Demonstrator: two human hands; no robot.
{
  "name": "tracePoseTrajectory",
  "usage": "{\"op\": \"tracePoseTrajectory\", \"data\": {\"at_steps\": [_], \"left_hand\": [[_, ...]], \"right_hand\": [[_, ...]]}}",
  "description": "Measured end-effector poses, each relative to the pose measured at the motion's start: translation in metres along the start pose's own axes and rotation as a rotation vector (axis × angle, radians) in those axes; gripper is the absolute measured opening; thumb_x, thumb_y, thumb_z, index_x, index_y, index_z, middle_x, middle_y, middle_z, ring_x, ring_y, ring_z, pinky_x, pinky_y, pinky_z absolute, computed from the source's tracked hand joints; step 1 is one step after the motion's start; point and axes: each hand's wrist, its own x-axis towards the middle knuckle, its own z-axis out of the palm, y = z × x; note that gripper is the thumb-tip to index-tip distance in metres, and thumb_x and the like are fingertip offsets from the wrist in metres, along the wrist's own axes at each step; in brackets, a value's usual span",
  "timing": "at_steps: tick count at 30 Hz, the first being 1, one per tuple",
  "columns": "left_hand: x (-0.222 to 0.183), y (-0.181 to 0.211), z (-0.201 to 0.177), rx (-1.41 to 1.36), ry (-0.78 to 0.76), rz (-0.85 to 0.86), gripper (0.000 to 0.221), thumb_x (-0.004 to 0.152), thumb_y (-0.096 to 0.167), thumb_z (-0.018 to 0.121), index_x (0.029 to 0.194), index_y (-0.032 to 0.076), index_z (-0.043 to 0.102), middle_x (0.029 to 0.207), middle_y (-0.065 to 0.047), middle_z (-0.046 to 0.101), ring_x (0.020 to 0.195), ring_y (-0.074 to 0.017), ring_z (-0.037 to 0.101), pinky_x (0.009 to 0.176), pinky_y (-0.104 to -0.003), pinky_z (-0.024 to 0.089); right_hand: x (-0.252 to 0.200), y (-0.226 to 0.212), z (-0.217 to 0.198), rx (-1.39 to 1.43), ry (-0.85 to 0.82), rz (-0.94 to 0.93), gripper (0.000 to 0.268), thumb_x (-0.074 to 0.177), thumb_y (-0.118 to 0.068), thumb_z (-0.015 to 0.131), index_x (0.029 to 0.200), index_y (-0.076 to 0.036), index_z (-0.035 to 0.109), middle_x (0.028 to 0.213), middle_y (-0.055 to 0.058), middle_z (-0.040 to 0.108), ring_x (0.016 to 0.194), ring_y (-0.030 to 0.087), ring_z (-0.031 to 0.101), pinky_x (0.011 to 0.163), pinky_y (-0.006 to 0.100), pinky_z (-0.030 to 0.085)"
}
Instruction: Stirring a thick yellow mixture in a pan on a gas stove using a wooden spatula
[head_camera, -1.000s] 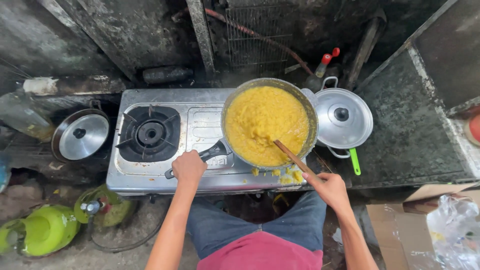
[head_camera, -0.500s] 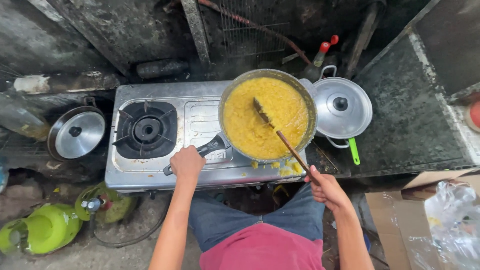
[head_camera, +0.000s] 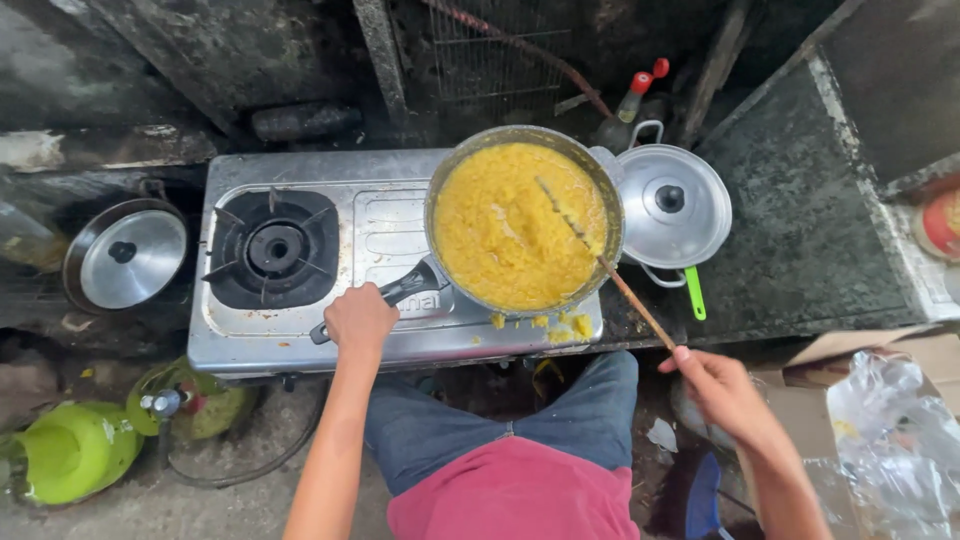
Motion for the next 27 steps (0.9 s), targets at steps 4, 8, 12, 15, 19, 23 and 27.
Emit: {"op": "tracePoseTrajectory", "data": {"at_steps": [4, 8, 12, 15, 19, 23, 27], "left_hand": [[-0.001, 0.001, 0.001, -0.002, -0.017, 0.0, 0.029, 0.092, 0.04, 0.066, 0.095, 0.012, 0.069, 0.09, -0.008, 0.072, 0.079, -0.0338, 0.072, 0.065, -0.041, 0.054], [-0.002, 0.001, -0.001, 0.001, -0.003, -0.001, 0.028, 0.091, 0.039, 0.065, 0.095, 0.012, 0.069, 0.091, -0.008, 0.074, 0.082, -0.0348, 0.072, 0.068, -0.042, 0.053], [0.004, 0.001, 0.0, 0.015, -0.002, 0.007, 0.028, 0.093, 0.04, 0.066, 0.093, 0.012, 0.066, 0.084, -0.006, 0.072, 0.075, -0.0324, 0.071, 0.063, -0.041, 0.052], [-0.002, 0.003, -0.006, 0.004, -0.041, -0.003, 0.028, 0.093, 0.039, 0.064, 0.1, 0.012, 0.069, 0.094, -0.008, 0.075, 0.085, -0.0345, 0.073, 0.07, -0.042, 0.054], [0.003, -0.004, 0.011, -0.083, 0.172, 0.084, 0.035, 0.085, 0.037, 0.074, 0.088, 0.002, 0.076, 0.074, -0.019, 0.074, 0.075, -0.038, 0.077, 0.066, -0.049, 0.061], [0.004, -0.003, 0.012, -0.12, 0.184, 0.1, 0.034, 0.085, 0.035, 0.073, 0.086, 0.001, 0.077, 0.074, -0.02, 0.073, 0.075, -0.0392, 0.076, 0.066, -0.05, 0.06], [0.002, -0.005, 0.007, -0.141, 0.15, 0.091, 0.039, 0.085, 0.039, 0.075, 0.088, 0.0, 0.077, 0.076, -0.021, 0.074, 0.079, -0.0408, 0.076, 0.071, -0.051, 0.06]], "right_hand": [[-0.046, -0.088, -0.006, -0.702, 0.204, 0.094, 0.049, 0.093, -0.055, 0.06, 0.11, -0.015, 0.081, 0.079, 0.01, 0.077, 0.075, 0.024, 0.067, 0.081, 0.032, 0.048], [-0.054, -0.109, -0.014, -1.309, 0.277, 0.046, 0.066, 0.092, -0.078, 0.039, 0.092, -0.017, 0.063, 0.084, 0.011, 0.078, 0.095, 0.041, 0.073, 0.077, 0.048, 0.055], [-0.05, -0.136, -0.01, -1.561, 0.276, 0.069, 0.064, 0.1, -0.078, 0.029, 0.103, -0.024, 0.063, 0.086, 0.001, 0.08, 0.091, 0.031, 0.079, 0.062, 0.043, 0.058], [-0.002, -0.117, 0.002, -1.595, 0.362, -0.093, 0.062, 0.103, -0.075, 0.036, 0.094, -0.021, 0.063, 0.076, 0.0, 0.076, 0.073, 0.026, 0.078, 0.051, 0.036, 0.053], [0.087, -0.084, 0.016, -1.521, 0.481, -0.449, 0.04, 0.097, -0.06, 0.055, 0.101, -0.025, 0.073, 0.077, 0.005, 0.075, 0.076, 0.031, 0.077, 0.07, 0.043, 0.061], [0.132, -0.068, 0.02, -1.237, 0.308, -0.425, 0.05, 0.091, -0.06, 0.062, 0.119, -0.02, 0.075, 0.097, 0.011, 0.08, 0.096, 0.036, 0.077, 0.082, 0.05, 0.06], [0.153, -0.039, 0.021, -1.095, 0.285, -0.579, 0.056, 0.081, -0.064, 0.072, 0.115, -0.02, 0.077, 0.099, 0.008, 0.08, 0.095, 0.033, 0.076, 0.082, 0.046, 0.06]]}}
